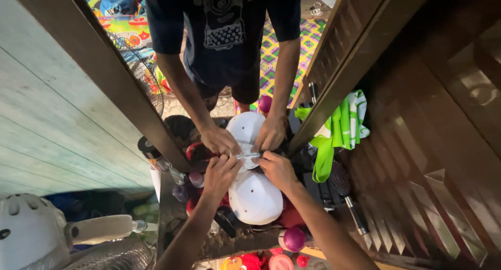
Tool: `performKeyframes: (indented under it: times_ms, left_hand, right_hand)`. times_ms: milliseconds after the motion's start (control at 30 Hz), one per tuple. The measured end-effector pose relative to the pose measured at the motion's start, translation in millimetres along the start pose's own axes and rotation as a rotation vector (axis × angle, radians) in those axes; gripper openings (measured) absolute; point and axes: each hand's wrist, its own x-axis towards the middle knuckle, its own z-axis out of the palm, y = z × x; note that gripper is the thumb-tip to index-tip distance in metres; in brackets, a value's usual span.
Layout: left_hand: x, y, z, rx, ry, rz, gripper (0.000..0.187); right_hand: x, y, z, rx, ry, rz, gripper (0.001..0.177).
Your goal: The person wipes a mirror with a white cloth, repeatedly folding and repositioning the cloth while cleaning different sections of the mirror surface. The person also briefly handles a small white cap on the dresser before resuming wiping the mirror.
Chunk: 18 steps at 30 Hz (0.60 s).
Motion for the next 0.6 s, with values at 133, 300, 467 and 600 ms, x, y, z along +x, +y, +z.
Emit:
performKeyframes:
  times_ms: [133,300,467,600]
  left_hand:
    - [-3.0,6.4,3.9,-0.016,0.047,-0.06,0.025]
    - [13.5,22.0,-42.8,-0.097,0.133,-0.189,0.031]
    - [55.0,34.9,-130.3,-0.238,0.361,-0.262,0.041]
    - [105.8,24.4,-194.5,-0.219,0.548,-0.225,0.038]
  right_hand:
    - [3.4,-0.5,2.9,0.002,-0.022,0.034,0.023]
    - [17.3,-44.2,-32.1,0.023,0.076,-0.005,0.025]
    - [61.0,-116.4,-114.4,-0.068,0.267,-0.191,0.026]
    - [113.2,-166.8,-180.4,-0.203,0.476,-0.457,0.032]
